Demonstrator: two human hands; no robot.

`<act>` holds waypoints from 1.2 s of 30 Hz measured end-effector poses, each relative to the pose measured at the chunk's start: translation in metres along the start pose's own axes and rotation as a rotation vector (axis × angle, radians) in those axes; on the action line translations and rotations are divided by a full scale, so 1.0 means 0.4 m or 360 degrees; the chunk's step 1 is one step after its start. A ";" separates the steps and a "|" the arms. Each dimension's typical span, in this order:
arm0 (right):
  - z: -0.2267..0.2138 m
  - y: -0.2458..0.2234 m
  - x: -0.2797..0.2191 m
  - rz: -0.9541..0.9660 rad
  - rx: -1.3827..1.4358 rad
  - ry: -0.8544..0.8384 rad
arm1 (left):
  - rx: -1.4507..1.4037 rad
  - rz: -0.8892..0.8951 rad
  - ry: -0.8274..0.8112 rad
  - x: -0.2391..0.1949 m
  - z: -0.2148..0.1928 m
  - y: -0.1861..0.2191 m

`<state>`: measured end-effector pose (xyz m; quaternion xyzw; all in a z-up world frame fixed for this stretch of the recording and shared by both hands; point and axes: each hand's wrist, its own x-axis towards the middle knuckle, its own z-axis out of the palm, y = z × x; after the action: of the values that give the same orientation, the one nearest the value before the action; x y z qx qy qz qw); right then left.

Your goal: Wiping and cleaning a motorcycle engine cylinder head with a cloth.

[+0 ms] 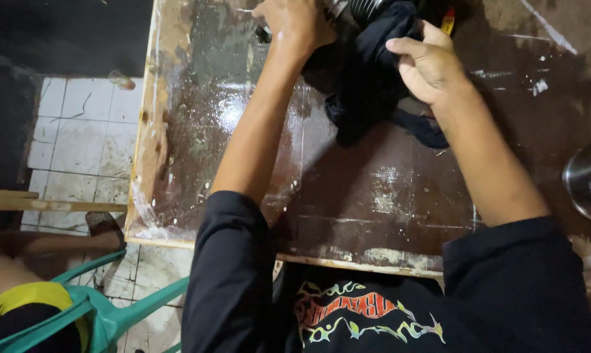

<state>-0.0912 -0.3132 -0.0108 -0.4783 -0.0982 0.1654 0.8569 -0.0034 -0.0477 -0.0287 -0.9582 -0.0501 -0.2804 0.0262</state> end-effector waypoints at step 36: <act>0.185 0.184 0.166 -0.1576 -0.1922 -0.0041 | -0.1659 0.0194 0.0197 -0.333 -0.207 -0.324</act>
<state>-0.0677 -0.1939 -0.0341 -0.7602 -0.3833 -0.3129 0.4211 -0.1736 0.0637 -0.0280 -0.8269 0.1533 -0.3222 -0.4346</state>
